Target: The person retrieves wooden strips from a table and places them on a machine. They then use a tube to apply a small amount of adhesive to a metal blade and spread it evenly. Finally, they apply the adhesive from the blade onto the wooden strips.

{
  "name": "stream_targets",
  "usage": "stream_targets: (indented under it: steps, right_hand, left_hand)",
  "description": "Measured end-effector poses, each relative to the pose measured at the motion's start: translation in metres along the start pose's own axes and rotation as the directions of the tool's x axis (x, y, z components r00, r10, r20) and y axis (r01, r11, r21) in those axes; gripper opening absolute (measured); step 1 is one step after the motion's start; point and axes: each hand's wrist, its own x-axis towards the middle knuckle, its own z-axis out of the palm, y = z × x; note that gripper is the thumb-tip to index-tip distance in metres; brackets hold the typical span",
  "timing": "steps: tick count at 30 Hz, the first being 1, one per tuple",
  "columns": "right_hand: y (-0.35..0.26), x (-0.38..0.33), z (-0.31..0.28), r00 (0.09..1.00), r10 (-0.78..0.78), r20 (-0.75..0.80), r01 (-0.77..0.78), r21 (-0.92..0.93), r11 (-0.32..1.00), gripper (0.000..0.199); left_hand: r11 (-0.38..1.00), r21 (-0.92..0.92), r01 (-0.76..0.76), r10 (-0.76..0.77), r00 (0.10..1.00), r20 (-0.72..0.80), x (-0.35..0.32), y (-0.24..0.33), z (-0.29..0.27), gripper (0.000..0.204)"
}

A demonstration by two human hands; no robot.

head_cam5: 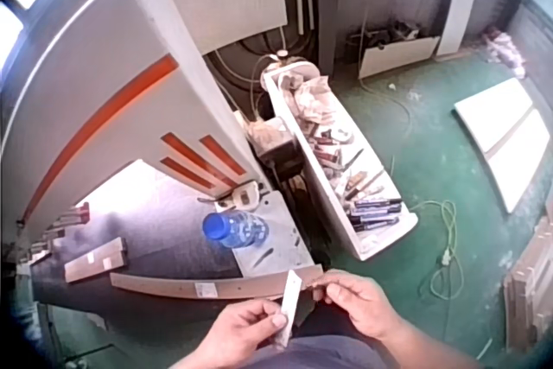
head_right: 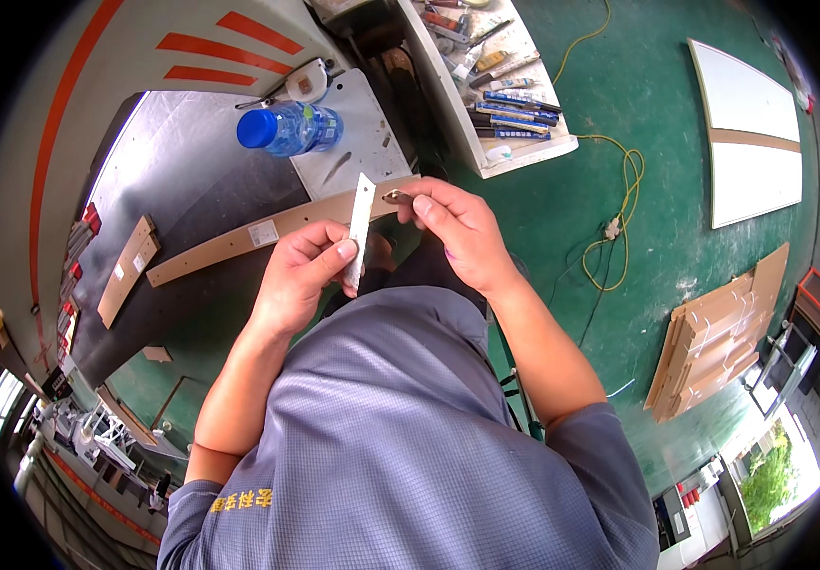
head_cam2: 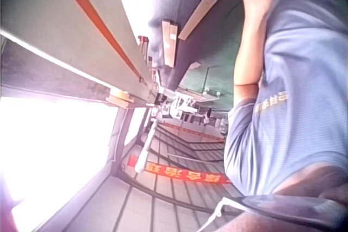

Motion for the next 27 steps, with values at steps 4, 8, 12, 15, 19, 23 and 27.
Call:
stream_targets:
  steps: [4,8,12,15,19,23,27]
  right_hand:
    - [-0.002,-0.001,0.013,0.978,-0.206,-0.032,0.203,-0.076,0.976,0.027]
    - [-0.005,-0.004,0.016,0.976,-0.213,-0.053,0.202,-0.171,0.964,0.029]
    - [-0.001,-0.002,0.018,0.964,-0.257,-0.070,0.229,-0.274,0.934,0.029]
    - [-0.001,-0.002,0.016,0.965,-0.256,-0.054,0.225,-0.325,0.919,0.029]
    - [-0.008,0.000,0.003,0.978,-0.206,0.015,0.188,-0.482,0.856,0.030]
    - [-0.011,-0.002,0.007,0.991,-0.116,-0.073,0.089,-0.301,0.949,0.027]
    - [-0.014,-0.002,0.016,0.994,0.092,-0.063,-0.088,0.060,0.994,0.039]
  left_hand:
    - [0.995,-0.101,0.021,-0.017,0.999,0.043,0.001,-0.003,0.001,0.020]
    - [0.982,-0.184,0.035,-0.020,0.997,0.078,-0.001,-0.003,0.002,0.019]
    - [0.974,-0.222,0.039,-0.018,0.995,0.098,-0.002,-0.005,0.003,0.019]
    - [0.971,-0.235,0.038,-0.016,0.995,0.094,-0.003,-0.004,0.004,0.019]
    - [0.979,-0.201,0.015,-0.004,0.999,0.051,-0.006,-0.006,0.002,0.019]
    - [0.998,-0.006,-0.057,0.056,0.996,-0.076,-0.006,-0.003,0.006,0.019]
    - [0.959,0.254,-0.122,0.169,0.971,-0.171,-0.007,-0.004,0.009,0.017]
